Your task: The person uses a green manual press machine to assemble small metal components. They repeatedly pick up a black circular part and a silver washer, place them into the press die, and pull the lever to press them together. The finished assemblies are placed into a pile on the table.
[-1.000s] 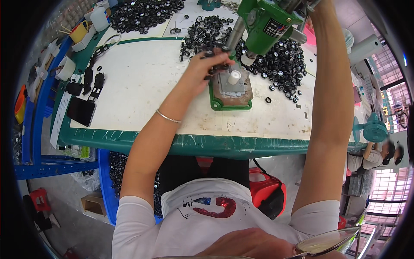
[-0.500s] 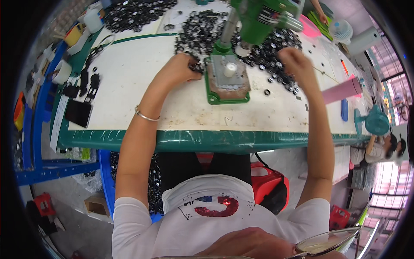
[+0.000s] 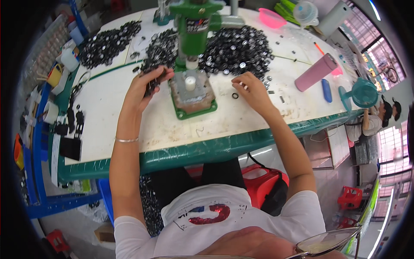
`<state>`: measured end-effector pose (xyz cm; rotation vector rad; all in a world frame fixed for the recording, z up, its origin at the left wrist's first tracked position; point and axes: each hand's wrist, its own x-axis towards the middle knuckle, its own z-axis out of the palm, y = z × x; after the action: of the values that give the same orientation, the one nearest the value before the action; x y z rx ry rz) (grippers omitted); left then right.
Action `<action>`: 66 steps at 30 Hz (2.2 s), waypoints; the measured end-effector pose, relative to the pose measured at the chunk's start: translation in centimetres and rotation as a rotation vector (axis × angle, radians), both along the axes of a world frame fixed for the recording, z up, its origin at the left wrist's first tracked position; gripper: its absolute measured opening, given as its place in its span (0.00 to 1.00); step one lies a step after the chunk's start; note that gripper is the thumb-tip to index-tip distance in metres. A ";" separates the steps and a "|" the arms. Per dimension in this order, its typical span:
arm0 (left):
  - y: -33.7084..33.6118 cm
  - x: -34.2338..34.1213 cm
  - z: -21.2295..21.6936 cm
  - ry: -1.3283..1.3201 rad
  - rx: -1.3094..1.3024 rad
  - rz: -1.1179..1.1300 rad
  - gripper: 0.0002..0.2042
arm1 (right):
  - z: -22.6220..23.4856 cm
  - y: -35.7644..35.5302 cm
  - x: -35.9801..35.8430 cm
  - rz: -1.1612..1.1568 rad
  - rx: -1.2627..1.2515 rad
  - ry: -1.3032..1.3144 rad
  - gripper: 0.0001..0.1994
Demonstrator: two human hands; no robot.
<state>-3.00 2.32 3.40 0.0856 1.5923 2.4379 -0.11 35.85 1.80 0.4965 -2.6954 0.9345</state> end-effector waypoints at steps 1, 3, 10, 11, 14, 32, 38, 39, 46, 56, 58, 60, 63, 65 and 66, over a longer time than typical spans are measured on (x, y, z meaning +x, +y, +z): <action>0.4 0.1 -0.1 0.006 0.029 -0.006 0.13 | -0.6 0.3 -0.7 -0.015 0.073 0.055 0.07; 0.5 0.3 -0.5 0.060 0.042 -0.040 0.14 | -0.9 0.5 -1.6 -0.001 0.184 0.108 0.07; 0.8 0.5 -1.5 0.058 -0.021 0.054 0.11 | -1.7 0.2 -3.1 -0.016 0.084 0.066 0.07; 1.0 0.7 -1.4 0.077 0.000 0.065 0.10 | -0.7 -0.6 -2.5 -0.020 -0.008 0.072 0.08; 1.4 1.2 -1.1 0.092 -0.005 0.099 0.09 | 0.3 -3.2 -2.5 0.089 -0.518 -0.234 0.09; 2.6 1.8 0.0 0.150 -0.157 0.038 0.09 | 1.3 -11.0 -1.6 0.212 -0.732 -0.449 0.22; 4.4 1.9 0.8 0.154 -0.207 0.042 0.13 | 2.2 -8.8 -2.4 0.181 -0.829 -0.346 0.24; 4.7 2.0 1.0 0.142 -0.221 0.059 0.13 | 2.4 -7.8 -3.2 0.158 -0.802 -0.312 0.22; 6.2 0.7 -0.8 0.194 -0.135 0.107 0.15 | 11.4 -2.6 -8.1 0.249 -1.095 -0.185 0.18; 6.7 0.3 -0.7 0.167 -0.144 0.118 0.13 | 24.5 -6.9 -16.7 0.370 -1.191 -0.293 0.11; 6.3 0.4 -0.8 0.181 -0.162 0.133 0.13 | 23.3 -7.8 -16.8 0.456 -1.220 -0.232 0.13; 5.8 0.5 -1.1 0.173 -0.153 0.149 0.14 | 23.1 -9.3 -16.2 0.328 -1.201 -0.113 0.13; 5.8 0.7 -1.0 0.190 -0.137 0.143 0.14 | 23.4 -10.2 -13.7 0.343 -1.146 0.124 0.13; 6.1 0.7 -0.9 0.198 -0.120 0.136 0.15 | 24.0 -9.9 -11.1 0.270 -1.143 0.178 0.13; 5.8 0.9 -1.1 0.188 -0.119 0.150 0.15 | 23.8 -10.1 -10.9 0.246 -1.153 0.189 0.13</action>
<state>-2.14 8.13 2.31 0.1865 1.8831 2.5029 -10.97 25.75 25.65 0.5739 -1.5322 2.0955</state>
